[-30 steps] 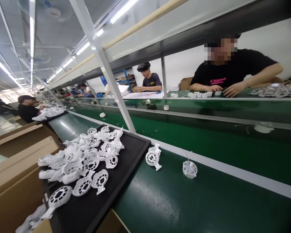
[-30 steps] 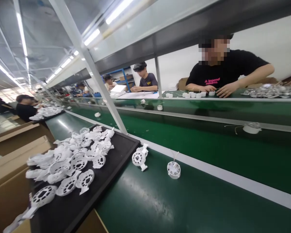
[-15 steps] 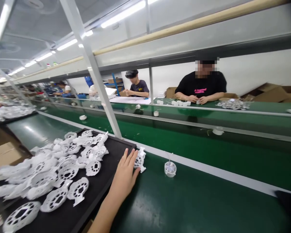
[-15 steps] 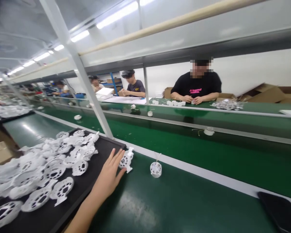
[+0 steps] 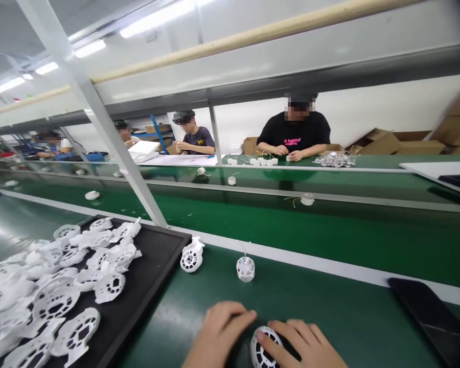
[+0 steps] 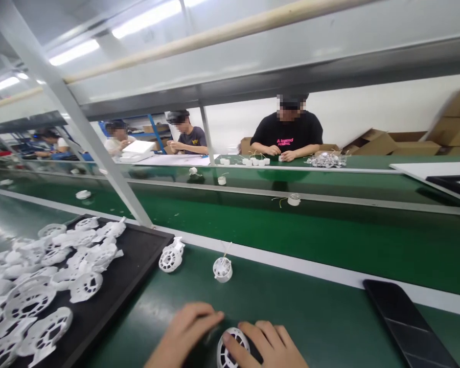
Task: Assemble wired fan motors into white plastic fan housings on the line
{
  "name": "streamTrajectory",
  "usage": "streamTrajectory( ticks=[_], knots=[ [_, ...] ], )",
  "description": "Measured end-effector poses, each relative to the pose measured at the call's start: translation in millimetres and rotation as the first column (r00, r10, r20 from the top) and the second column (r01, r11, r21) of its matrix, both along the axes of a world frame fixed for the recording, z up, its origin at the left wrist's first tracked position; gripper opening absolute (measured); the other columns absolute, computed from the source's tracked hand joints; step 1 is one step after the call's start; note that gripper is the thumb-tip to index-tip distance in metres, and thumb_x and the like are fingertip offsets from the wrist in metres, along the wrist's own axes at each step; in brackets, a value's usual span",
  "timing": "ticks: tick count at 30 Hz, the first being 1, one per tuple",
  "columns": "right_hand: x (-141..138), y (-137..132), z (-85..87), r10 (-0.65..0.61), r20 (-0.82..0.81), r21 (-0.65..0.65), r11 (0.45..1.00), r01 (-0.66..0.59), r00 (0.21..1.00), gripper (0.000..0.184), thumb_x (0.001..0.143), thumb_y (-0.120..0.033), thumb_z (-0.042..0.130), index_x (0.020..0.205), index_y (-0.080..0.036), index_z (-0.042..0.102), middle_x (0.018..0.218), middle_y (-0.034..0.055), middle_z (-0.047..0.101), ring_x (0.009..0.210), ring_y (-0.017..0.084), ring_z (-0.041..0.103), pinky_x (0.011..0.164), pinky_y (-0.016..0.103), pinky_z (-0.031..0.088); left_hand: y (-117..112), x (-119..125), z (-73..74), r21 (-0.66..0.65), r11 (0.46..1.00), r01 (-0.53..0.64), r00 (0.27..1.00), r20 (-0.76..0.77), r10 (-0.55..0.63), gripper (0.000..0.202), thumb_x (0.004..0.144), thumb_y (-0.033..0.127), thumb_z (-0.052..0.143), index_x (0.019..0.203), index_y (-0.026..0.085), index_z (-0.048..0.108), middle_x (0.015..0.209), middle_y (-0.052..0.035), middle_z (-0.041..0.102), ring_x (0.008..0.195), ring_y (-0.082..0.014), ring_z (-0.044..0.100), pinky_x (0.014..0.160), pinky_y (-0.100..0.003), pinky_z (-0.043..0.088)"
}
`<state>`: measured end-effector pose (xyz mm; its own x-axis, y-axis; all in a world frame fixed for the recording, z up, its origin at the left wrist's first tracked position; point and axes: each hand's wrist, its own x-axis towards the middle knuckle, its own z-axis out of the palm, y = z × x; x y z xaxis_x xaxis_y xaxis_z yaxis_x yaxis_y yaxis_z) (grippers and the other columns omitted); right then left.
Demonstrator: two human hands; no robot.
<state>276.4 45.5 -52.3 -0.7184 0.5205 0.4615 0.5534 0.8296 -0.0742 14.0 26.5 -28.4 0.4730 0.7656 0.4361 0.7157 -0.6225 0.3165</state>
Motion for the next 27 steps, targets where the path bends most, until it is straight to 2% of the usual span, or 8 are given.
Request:
streamTrajectory(
  ticks=[2,4,8,11,15,19,23,27],
  knots=[
    [14,7,1.3,0.002,0.055,-0.032,0.999,0.000,0.998,0.040,0.107,-0.046,0.056,0.145,-0.037,0.060,0.131,0.0042,0.074,0.107,0.029,0.071,0.076,0.035,0.057,15,-11,15.2,-0.112,0.988,-0.106,0.986,0.117,0.119,0.039,0.097,0.032,0.064,0.135,0.030,0.060,0.127,-0.0077,0.065,0.118,-0.0256,0.065,0.101,-0.036,0.054],
    [32,10,14.3,-0.054,0.083,-0.195,0.978,0.070,0.995,0.042,0.108,-0.036,0.053,0.149,-0.041,0.055,0.145,0.0034,0.066,0.124,0.032,0.065,0.088,0.041,0.058,39,-15,30.4,-0.250,0.950,-0.185,0.962,0.154,0.228,0.051,0.096,0.027,0.065,0.145,0.032,0.053,0.139,-0.0081,0.059,0.128,-0.0264,0.060,0.107,-0.039,0.051],
    [70,22,40.4,-0.230,0.084,-0.523,0.818,0.239,0.970,0.046,0.110,-0.038,0.047,0.154,-0.050,0.046,0.159,-0.0001,0.052,0.139,0.031,0.053,0.108,0.050,0.050,89,9,34.1,-0.442,0.896,-0.042,0.979,0.163,0.126,0.069,0.090,0.023,0.073,0.154,0.029,0.046,0.144,-0.0094,0.056,0.133,-0.0280,0.056,0.114,-0.041,0.046],
    [91,30,45.4,-0.388,0.065,-0.532,0.766,0.361,0.919,0.040,0.110,-0.043,0.047,0.149,-0.047,0.054,0.157,0.0020,0.053,0.143,0.032,0.048,0.112,0.058,0.043,103,41,20.4,-0.473,0.878,0.070,0.982,0.187,0.023,0.053,0.089,0.025,0.078,0.139,0.027,0.061,0.128,-0.0068,0.061,0.119,-0.0270,0.061,0.107,-0.042,0.049],
    [94,29,49.2,-0.505,0.009,-0.387,0.794,0.469,0.863,0.028,0.107,-0.044,0.055,0.130,-0.037,0.070,0.145,0.0081,0.060,0.135,0.034,0.053,0.108,0.061,0.040,89,74,7.6,-0.477,0.848,0.232,0.970,0.182,-0.163,0.072,0.078,0.039,0.092,0.141,0.032,0.058,0.122,-0.0051,0.061,0.113,-0.0296,0.058,0.102,-0.045,0.049],
    [72,22,50.8,-0.380,-0.058,-0.400,0.856,0.327,0.923,0.026,0.103,-0.041,0.066,0.128,-0.036,0.069,0.126,0.0060,0.066,0.119,0.028,0.058,0.100,0.051,0.040,79,79,5.9,-0.443,0.834,0.330,0.941,0.225,-0.253,0.093,0.079,0.036,0.093,0.154,0.035,0.038,0.130,-0.0044,0.060,0.119,-0.0288,0.054,0.107,-0.046,0.042],
    [50,19,44.3,-0.337,-0.154,-0.404,0.879,0.252,0.929,0.016,0.102,-0.034,0.069,0.118,-0.037,0.072,0.115,0.0010,0.066,0.108,0.024,0.058,0.095,0.047,0.036,79,72,5.8,-0.453,0.809,0.375,0.925,0.232,-0.300,0.082,0.084,0.022,0.085,0.150,0.035,0.038,0.132,-0.0019,0.060,0.119,-0.0258,0.053,0.107,-0.042,0.040],
    [42,19,41.4,-0.335,-0.177,-0.422,0.875,0.236,0.926,0.008,0.102,-0.032,0.070,0.110,-0.030,0.071,0.111,0.0003,0.068,0.101,0.022,0.058,0.092,0.043,0.033,78,72,6.9,-0.454,0.810,0.371,0.927,0.228,-0.296,0.063,0.089,0.024,0.083,0.140,0.033,0.048,0.130,-0.0006,0.061,0.119,-0.0242,0.054,0.106,-0.041,0.039]
  ],
)
